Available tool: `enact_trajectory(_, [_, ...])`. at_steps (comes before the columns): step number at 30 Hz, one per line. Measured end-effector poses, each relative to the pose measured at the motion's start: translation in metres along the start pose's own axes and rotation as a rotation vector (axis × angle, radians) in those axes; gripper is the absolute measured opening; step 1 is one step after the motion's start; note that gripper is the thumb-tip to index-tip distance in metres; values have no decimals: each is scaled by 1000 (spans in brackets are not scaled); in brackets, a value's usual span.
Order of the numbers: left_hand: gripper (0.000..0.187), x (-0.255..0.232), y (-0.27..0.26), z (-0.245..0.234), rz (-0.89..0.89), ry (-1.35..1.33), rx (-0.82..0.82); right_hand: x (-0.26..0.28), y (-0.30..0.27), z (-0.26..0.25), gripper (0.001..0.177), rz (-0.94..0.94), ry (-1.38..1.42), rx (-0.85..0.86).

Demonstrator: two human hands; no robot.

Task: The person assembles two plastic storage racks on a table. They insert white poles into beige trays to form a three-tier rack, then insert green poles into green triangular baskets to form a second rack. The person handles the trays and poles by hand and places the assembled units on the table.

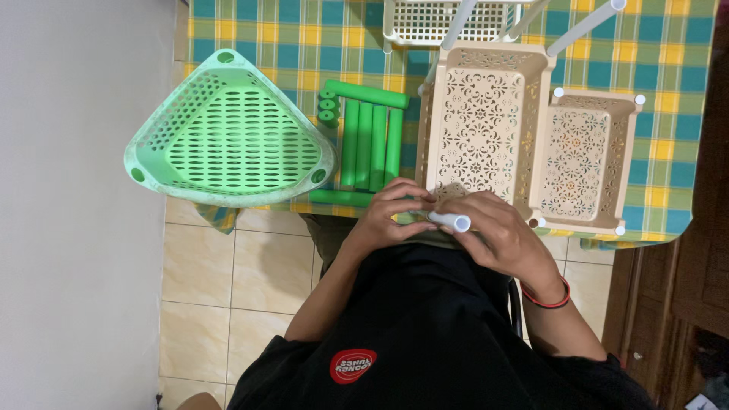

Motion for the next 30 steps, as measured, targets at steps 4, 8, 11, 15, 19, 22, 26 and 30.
enact_trajectory(4, [39,5,-1,3,30,-22,-38,-1,4,-3,31,23,31,23])
enact_trajectory(8, [43,11,-2,5,58,-49,-46,2,6,1,31,-3,-8,27])
enact_trajectory(11, [42,15,-4,8,61,-80,-49,2,5,1,30,0,-42,26])
enact_trajectory(15, [40,19,-10,12,-1,-126,-52,4,5,6,26,7,-81,-24])
enact_trajectory(19, [38,22,-13,15,-29,-192,-36,4,5,10,26,-2,-94,-54])
enact_trajectory(22, [34,24,-15,18,-54,-179,-40,6,4,16,24,10,-108,-93])
enact_trajectory(26, [33,25,-15,22,-60,-189,-66,4,3,22,21,0,-108,-169])
enact_trajectory(30, [32,23,-15,22,-65,-218,-72,0,1,29,23,25,-95,-205])
Point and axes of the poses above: each hand's wrist, its own y-axis towards the middle knuckle, its own z-axis out of the palm, x = y × z, the point moved 1 cm from there along y, towards the middle knuckle, and after that the axes turned 10 degrees about x, right-handed, at the moved point
